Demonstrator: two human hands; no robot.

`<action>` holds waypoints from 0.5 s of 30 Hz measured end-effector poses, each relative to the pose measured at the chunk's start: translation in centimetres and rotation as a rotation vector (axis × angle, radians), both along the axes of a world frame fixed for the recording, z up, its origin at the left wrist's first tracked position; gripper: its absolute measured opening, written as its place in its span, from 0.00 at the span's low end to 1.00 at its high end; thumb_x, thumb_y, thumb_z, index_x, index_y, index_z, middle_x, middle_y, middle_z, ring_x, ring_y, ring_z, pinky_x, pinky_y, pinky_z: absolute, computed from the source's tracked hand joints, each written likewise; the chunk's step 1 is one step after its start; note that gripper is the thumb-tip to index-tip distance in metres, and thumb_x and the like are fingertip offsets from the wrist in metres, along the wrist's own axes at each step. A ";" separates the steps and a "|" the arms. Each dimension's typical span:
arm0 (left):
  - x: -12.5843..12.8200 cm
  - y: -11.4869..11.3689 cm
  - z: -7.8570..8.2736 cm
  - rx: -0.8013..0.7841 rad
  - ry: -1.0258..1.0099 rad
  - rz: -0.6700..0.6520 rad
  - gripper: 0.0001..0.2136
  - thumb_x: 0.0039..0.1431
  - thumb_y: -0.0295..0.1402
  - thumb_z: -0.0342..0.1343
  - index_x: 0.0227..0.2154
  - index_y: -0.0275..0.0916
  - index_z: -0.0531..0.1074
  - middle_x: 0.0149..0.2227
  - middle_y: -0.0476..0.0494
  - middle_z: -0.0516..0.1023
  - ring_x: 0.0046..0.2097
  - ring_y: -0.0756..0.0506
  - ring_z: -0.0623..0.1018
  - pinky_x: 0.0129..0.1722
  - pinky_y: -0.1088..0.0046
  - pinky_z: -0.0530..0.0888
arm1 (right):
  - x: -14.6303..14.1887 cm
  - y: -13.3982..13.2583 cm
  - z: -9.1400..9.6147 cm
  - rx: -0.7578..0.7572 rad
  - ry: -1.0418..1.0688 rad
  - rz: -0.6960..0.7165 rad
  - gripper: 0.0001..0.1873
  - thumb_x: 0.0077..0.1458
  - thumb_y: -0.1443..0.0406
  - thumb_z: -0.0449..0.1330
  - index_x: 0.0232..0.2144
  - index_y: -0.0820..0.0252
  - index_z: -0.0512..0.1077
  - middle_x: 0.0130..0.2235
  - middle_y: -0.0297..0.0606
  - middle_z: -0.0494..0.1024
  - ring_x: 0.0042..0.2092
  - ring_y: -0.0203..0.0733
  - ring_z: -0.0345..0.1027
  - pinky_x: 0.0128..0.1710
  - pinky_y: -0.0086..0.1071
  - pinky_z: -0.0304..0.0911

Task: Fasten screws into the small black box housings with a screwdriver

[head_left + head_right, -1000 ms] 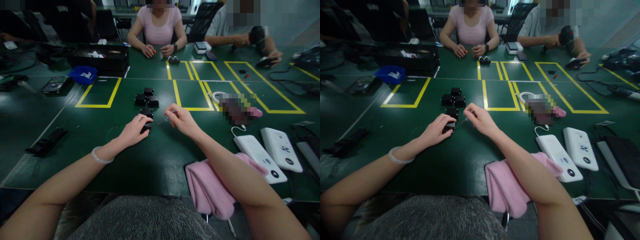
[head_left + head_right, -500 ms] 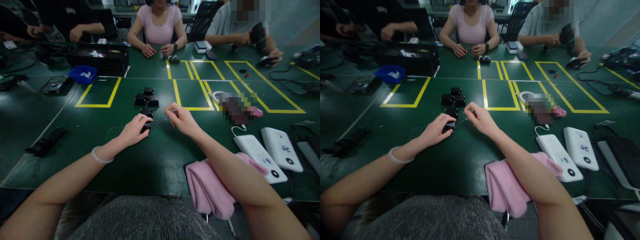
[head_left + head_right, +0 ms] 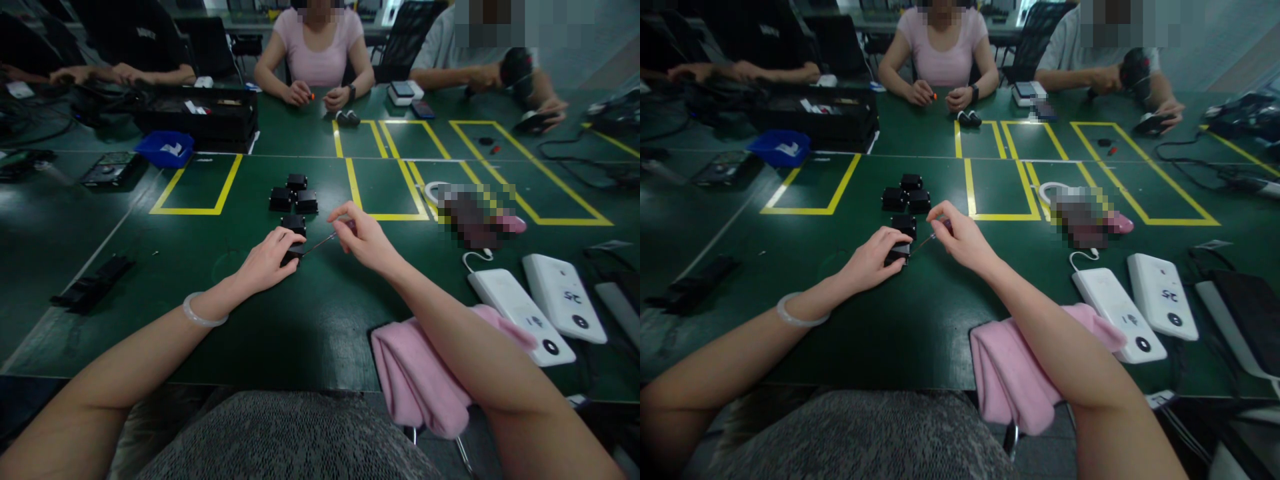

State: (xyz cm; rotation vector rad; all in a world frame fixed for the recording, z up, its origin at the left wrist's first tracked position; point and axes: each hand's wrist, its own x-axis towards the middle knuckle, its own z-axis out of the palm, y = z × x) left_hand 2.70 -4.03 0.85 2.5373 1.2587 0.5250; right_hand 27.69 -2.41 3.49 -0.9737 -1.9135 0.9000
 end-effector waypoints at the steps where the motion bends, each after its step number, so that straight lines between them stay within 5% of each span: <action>1: 0.0 0.0 0.0 0.001 -0.002 -0.002 0.19 0.65 0.32 0.53 0.58 0.42 0.66 0.56 0.37 0.71 0.59 0.36 0.74 0.53 0.56 0.78 | 0.0 0.0 0.0 0.003 0.005 0.003 0.02 0.69 0.64 0.54 0.41 0.55 0.64 0.23 0.23 0.65 0.20 0.31 0.59 0.25 0.30 0.54; 8: 0.0 0.0 -0.2 0.004 -0.019 -0.005 0.19 0.65 0.32 0.54 0.58 0.42 0.67 0.56 0.38 0.71 0.59 0.37 0.74 0.53 0.57 0.78 | 0.0 0.2 0.0 0.000 -0.024 -0.010 0.10 0.69 0.58 0.55 0.37 0.56 0.65 0.18 0.22 0.62 0.19 0.31 0.58 0.24 0.30 0.52; 15: -0.1 0.1 -0.2 0.009 -0.010 -0.010 0.19 0.65 0.32 0.53 0.58 0.42 0.66 0.56 0.37 0.71 0.59 0.37 0.74 0.52 0.57 0.79 | -0.1 0.0 0.0 0.013 0.020 0.016 0.02 0.68 0.64 0.55 0.42 0.56 0.65 0.22 0.22 0.64 0.20 0.30 0.59 0.24 0.29 0.54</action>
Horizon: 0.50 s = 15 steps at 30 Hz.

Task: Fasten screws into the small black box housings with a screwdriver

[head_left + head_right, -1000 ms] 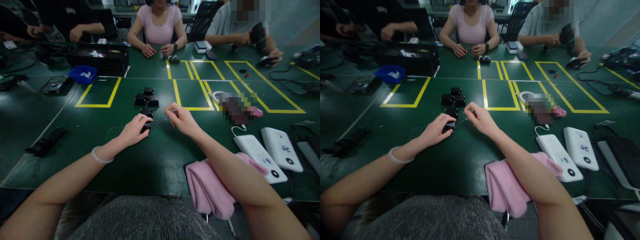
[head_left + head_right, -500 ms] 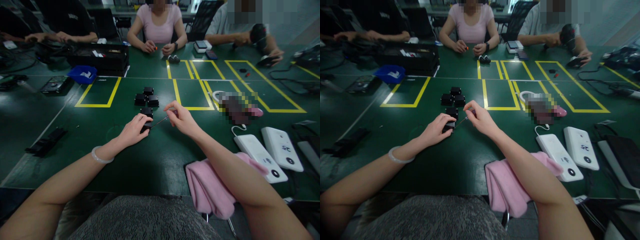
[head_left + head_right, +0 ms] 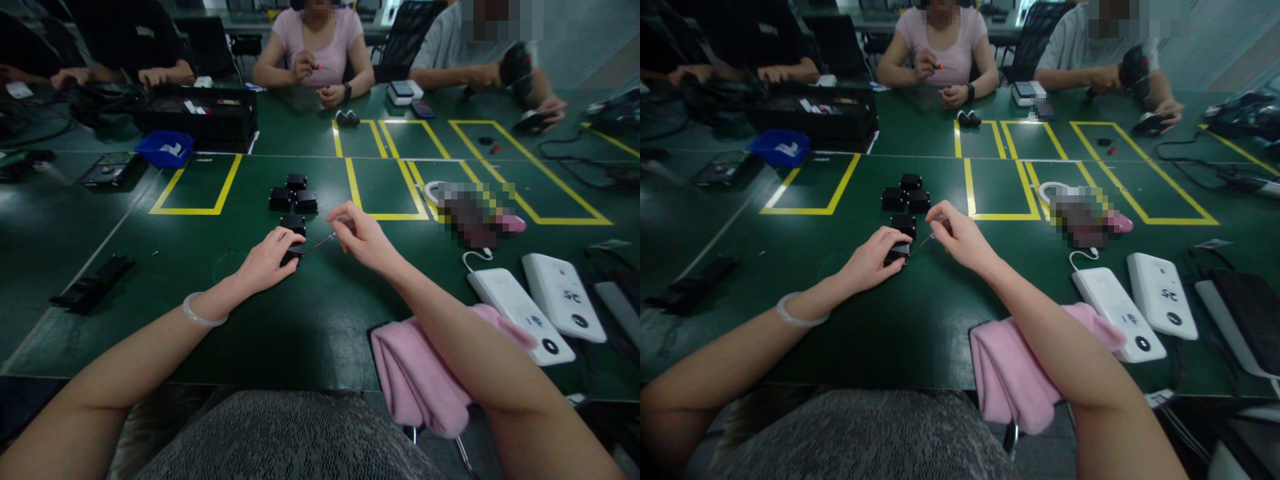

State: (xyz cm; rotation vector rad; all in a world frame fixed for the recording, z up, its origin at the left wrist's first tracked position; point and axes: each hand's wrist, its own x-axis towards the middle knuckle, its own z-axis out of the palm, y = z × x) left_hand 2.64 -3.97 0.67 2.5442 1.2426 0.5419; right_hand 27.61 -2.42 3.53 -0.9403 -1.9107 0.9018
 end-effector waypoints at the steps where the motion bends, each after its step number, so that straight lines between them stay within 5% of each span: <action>1: 0.0 0.0 0.0 0.000 -0.001 0.001 0.19 0.65 0.32 0.53 0.58 0.42 0.66 0.56 0.37 0.71 0.59 0.37 0.74 0.52 0.57 0.79 | 0.0 0.0 0.0 0.004 -0.003 0.002 0.03 0.68 0.63 0.55 0.41 0.56 0.65 0.22 0.22 0.64 0.20 0.31 0.60 0.24 0.29 0.54; 7: 0.0 0.0 0.0 0.004 -0.002 0.006 0.19 0.65 0.32 0.53 0.58 0.43 0.67 0.56 0.38 0.71 0.59 0.37 0.74 0.53 0.58 0.79 | 0.2 0.1 0.1 -0.017 -0.054 -0.010 0.10 0.70 0.59 0.55 0.36 0.56 0.65 0.19 0.22 0.62 0.19 0.30 0.57 0.23 0.29 0.51; 15: 0.0 0.0 0.0 0.001 -0.004 -0.002 0.19 0.65 0.32 0.53 0.58 0.42 0.67 0.56 0.37 0.71 0.58 0.36 0.75 0.52 0.57 0.79 | 0.1 -0.1 0.3 0.002 -0.034 0.013 0.01 0.69 0.66 0.53 0.42 0.57 0.65 0.25 0.24 0.66 0.21 0.29 0.59 0.25 0.29 0.54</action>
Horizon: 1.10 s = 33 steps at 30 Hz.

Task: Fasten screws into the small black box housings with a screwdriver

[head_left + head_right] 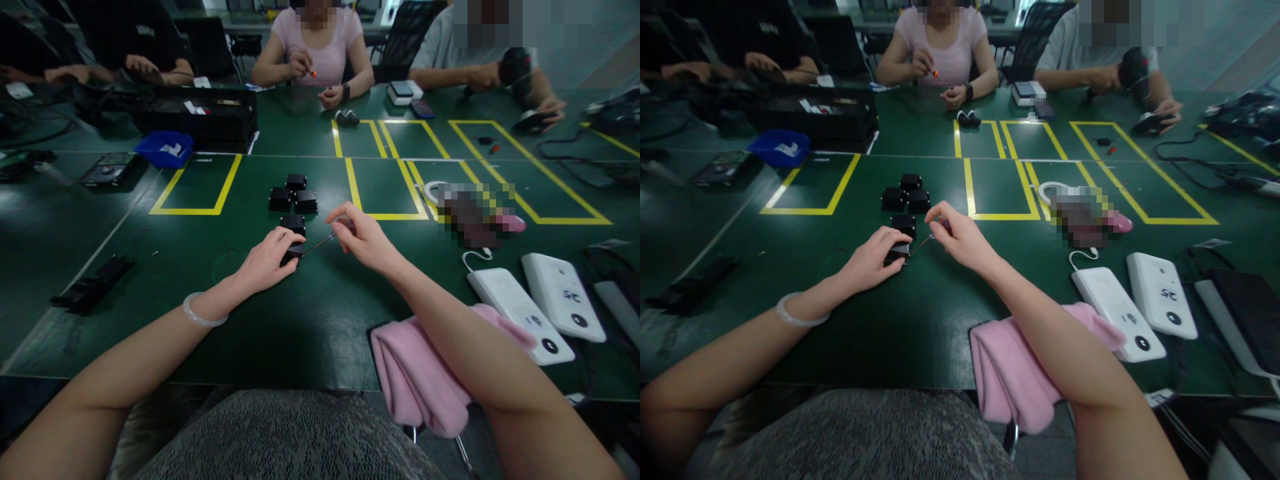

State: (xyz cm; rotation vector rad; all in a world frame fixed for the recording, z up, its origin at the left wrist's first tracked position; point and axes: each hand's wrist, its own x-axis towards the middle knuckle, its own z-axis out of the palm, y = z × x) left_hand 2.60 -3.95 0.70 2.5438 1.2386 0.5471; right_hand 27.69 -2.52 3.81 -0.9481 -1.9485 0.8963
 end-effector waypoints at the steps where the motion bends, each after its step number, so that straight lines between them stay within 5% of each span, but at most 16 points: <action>1: 0.0 0.0 0.0 -0.003 0.000 0.000 0.19 0.65 0.32 0.53 0.58 0.41 0.67 0.56 0.37 0.71 0.58 0.36 0.74 0.52 0.57 0.79 | 0.0 0.0 0.0 0.000 0.001 -0.001 0.02 0.69 0.64 0.54 0.41 0.56 0.65 0.25 0.24 0.66 0.21 0.30 0.59 0.25 0.29 0.54; 6: 0.0 0.0 0.0 -0.005 -0.002 0.000 0.19 0.65 0.32 0.53 0.58 0.43 0.66 0.56 0.38 0.71 0.59 0.36 0.74 0.54 0.56 0.78 | 0.1 0.2 -0.1 -0.005 -0.020 -0.011 0.09 0.70 0.59 0.55 0.37 0.56 0.65 0.21 0.23 0.63 0.20 0.30 0.58 0.23 0.29 0.52; 25: 0.0 0.0 0.1 -0.012 0.007 0.002 0.19 0.66 0.33 0.53 0.58 0.42 0.66 0.56 0.37 0.71 0.58 0.36 0.74 0.51 0.58 0.79 | 0.1 0.1 -0.1 -0.033 0.010 0.005 0.02 0.69 0.64 0.54 0.42 0.56 0.64 0.24 0.24 0.65 0.21 0.31 0.58 0.25 0.30 0.54; 33: 0.0 0.0 0.0 -0.001 -0.002 0.002 0.19 0.65 0.32 0.53 0.58 0.41 0.67 0.56 0.37 0.71 0.58 0.36 0.74 0.53 0.55 0.78 | 0.1 0.4 -0.4 -0.022 0.000 0.004 0.09 0.70 0.59 0.55 0.38 0.56 0.64 0.21 0.23 0.63 0.20 0.31 0.58 0.24 0.29 0.52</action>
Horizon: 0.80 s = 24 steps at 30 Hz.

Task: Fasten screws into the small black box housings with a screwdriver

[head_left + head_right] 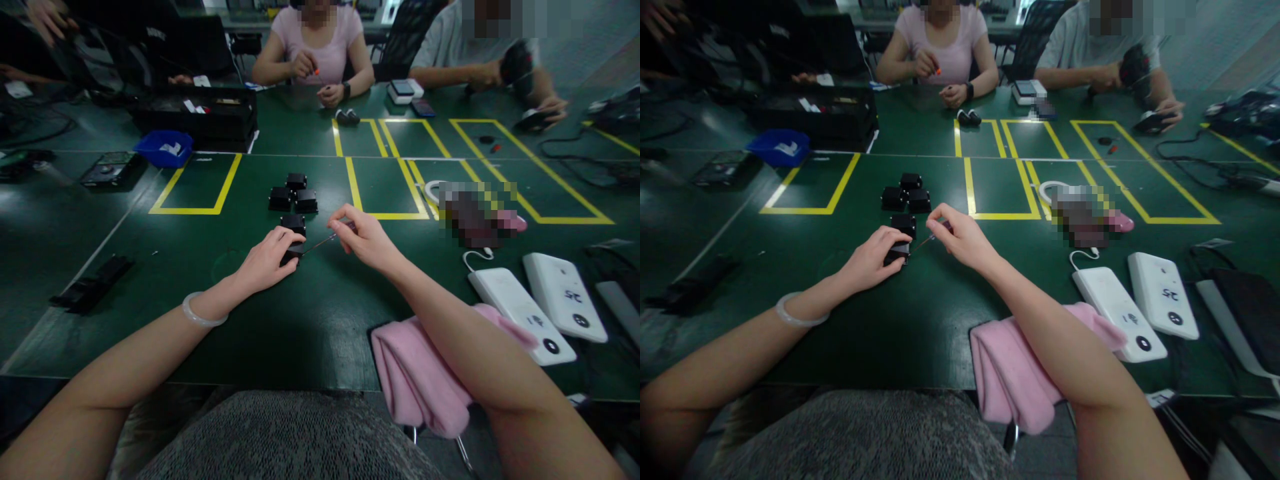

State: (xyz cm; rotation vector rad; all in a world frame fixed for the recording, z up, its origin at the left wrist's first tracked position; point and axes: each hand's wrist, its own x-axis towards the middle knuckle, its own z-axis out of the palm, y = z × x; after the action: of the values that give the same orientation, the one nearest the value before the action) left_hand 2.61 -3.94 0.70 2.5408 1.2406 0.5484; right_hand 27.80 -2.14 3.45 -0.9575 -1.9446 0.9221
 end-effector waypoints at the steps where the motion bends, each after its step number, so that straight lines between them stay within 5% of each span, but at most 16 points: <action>1: 0.0 0.0 0.0 0.002 -0.003 0.001 0.19 0.65 0.32 0.54 0.58 0.41 0.67 0.56 0.37 0.71 0.58 0.36 0.74 0.53 0.55 0.78 | 0.0 0.0 0.0 -0.004 -0.006 -0.002 0.08 0.70 0.60 0.55 0.37 0.56 0.64 0.20 0.22 0.62 0.20 0.31 0.58 0.24 0.29 0.51; 6: -0.1 0.0 -0.2 0.004 -0.004 -0.008 0.19 0.65 0.32 0.53 0.58 0.41 0.67 0.56 0.36 0.71 0.58 0.36 0.74 0.53 0.55 0.78 | -0.1 -0.1 0.0 -0.001 0.018 -0.001 0.01 0.69 0.66 0.53 0.42 0.57 0.64 0.23 0.23 0.65 0.20 0.30 0.59 0.24 0.28 0.53; 13: -0.1 0.0 -0.2 0.008 -0.006 -0.009 0.19 0.65 0.32 0.53 0.58 0.41 0.67 0.56 0.37 0.71 0.58 0.36 0.74 0.51 0.58 0.79 | 0.0 0.0 -0.1 0.004 0.010 -0.006 0.08 0.70 0.60 0.55 0.38 0.56 0.64 0.21 0.22 0.63 0.20 0.30 0.58 0.23 0.29 0.51; 19: -0.1 0.0 -0.1 0.006 0.010 -0.007 0.19 0.66 0.32 0.53 0.58 0.41 0.66 0.56 0.36 0.71 0.58 0.36 0.74 0.50 0.57 0.79 | 0.0 0.0 -0.1 0.010 0.023 0.000 0.01 0.69 0.66 0.54 0.42 0.56 0.64 0.22 0.22 0.63 0.20 0.30 0.59 0.24 0.29 0.53; 24: 0.0 0.0 -0.1 0.005 0.011 -0.005 0.19 0.66 0.32 0.53 0.59 0.41 0.66 0.57 0.36 0.71 0.58 0.36 0.74 0.50 0.57 0.79 | 0.1 0.2 -0.2 0.010 0.020 -0.013 0.05 0.69 0.62 0.56 0.40 0.56 0.64 0.21 0.22 0.63 0.20 0.30 0.59 0.24 0.29 0.52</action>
State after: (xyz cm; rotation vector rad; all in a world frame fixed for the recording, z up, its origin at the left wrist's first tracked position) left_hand 2.57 -3.92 0.60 2.5540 1.2379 0.5377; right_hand 27.86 -1.97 3.25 -0.9507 -1.9222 0.9101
